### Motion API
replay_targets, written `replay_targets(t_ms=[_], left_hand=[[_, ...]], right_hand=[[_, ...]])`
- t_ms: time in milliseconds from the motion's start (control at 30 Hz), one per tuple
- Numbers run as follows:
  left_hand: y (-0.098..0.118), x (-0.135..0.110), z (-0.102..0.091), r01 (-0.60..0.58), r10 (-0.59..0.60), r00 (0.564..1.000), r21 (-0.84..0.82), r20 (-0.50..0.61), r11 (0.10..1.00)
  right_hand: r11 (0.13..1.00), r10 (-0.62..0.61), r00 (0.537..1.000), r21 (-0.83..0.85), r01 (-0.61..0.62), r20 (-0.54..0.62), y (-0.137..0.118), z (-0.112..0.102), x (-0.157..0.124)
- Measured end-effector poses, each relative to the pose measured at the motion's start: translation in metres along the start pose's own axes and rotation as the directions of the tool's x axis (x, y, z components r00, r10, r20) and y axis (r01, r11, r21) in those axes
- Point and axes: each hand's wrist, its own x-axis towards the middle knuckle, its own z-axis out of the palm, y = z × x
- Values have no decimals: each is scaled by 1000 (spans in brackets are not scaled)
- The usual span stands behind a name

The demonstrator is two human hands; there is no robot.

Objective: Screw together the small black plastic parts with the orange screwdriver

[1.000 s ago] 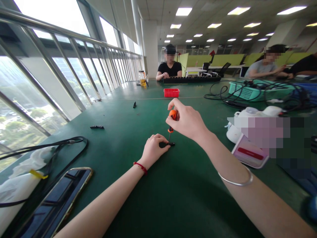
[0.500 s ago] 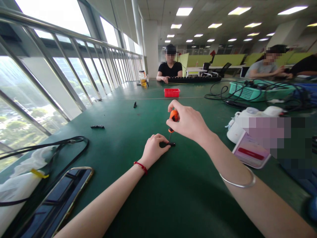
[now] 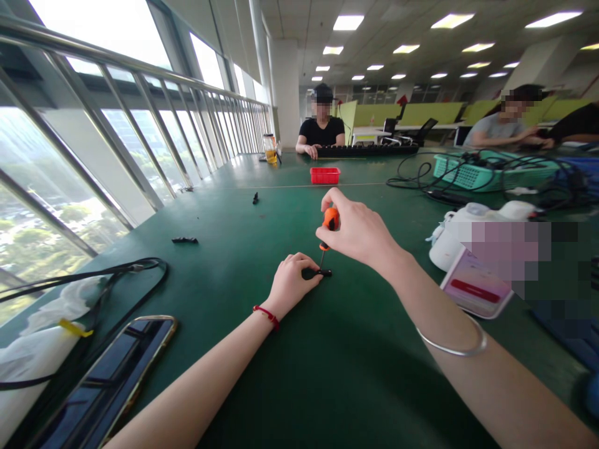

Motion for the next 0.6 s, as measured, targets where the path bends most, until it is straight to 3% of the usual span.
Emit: replay_targets(t_ms=[167,600], left_hand=[[-1,0,1,-4,4,1000,-1,-2,1000],[-1,0,1,-6,6,1000,5,-6,1000]], right_hand=[[995,15,1000,-97,-16,-12,0,1,0],[998,2,1000,-59,-4,-27,0,-1,-1]])
